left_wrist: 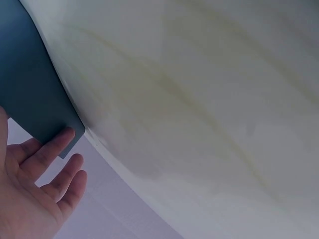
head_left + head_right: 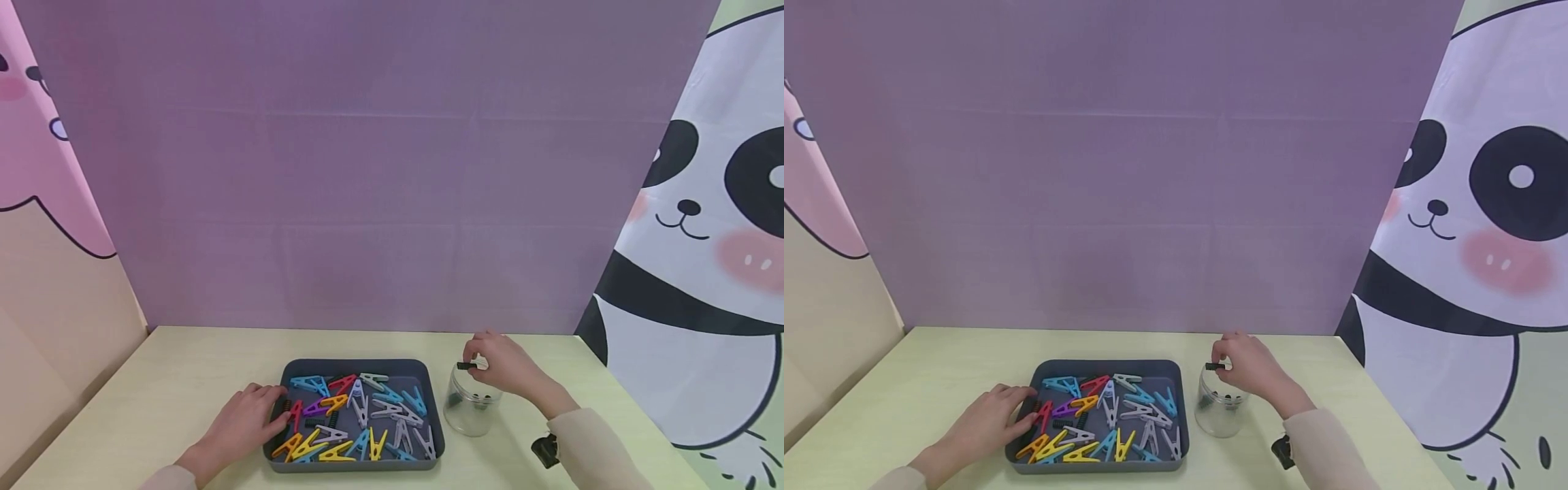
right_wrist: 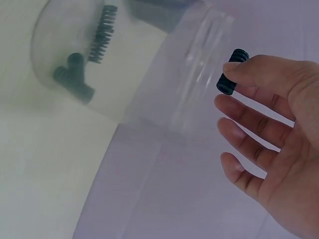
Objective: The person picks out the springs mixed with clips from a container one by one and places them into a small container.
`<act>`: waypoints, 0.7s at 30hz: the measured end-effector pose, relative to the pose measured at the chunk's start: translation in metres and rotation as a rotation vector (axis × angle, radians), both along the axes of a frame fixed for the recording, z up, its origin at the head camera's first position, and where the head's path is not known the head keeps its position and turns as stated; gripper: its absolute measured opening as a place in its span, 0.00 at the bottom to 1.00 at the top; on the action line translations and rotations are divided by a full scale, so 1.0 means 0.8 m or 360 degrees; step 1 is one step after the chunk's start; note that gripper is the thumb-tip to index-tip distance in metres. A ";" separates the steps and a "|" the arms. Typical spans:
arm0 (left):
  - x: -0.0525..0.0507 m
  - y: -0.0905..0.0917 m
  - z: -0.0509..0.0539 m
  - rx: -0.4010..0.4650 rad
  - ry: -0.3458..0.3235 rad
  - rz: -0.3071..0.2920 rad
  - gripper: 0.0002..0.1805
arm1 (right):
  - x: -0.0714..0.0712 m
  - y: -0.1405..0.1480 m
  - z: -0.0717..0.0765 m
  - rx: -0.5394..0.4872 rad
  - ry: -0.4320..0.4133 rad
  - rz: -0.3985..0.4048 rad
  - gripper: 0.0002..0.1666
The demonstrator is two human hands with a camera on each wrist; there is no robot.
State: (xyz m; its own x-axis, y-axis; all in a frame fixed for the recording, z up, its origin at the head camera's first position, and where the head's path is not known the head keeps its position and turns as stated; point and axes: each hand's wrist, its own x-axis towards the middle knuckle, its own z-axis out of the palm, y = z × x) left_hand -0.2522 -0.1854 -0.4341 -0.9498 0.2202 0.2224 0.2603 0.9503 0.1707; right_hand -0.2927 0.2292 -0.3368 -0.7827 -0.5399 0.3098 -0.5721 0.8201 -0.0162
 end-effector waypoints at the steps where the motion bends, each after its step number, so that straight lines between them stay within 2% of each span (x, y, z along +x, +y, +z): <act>1: 0.000 0.000 0.000 0.0001 -0.0005 0.0001 0.21 | 0.000 0.002 -0.002 0.0005 0.0000 -0.0001 0.08; 13: -0.001 0.001 0.001 0.0006 -0.0028 0.0018 0.22 | -0.002 0.006 -0.027 0.0062 -0.0140 -0.0055 0.09; 21: -0.001 0.001 0.000 0.0006 -0.0031 0.0026 0.22 | 0.000 0.000 -0.030 0.0084 -0.0148 -0.0024 0.10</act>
State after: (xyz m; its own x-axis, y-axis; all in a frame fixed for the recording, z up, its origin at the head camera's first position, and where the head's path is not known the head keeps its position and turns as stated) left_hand -0.2532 -0.1850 -0.4341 -0.9575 0.2036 0.2044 0.2411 0.9538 0.1794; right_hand -0.2927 0.2291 -0.3612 -0.8150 -0.5412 0.2070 -0.5575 0.8298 -0.0251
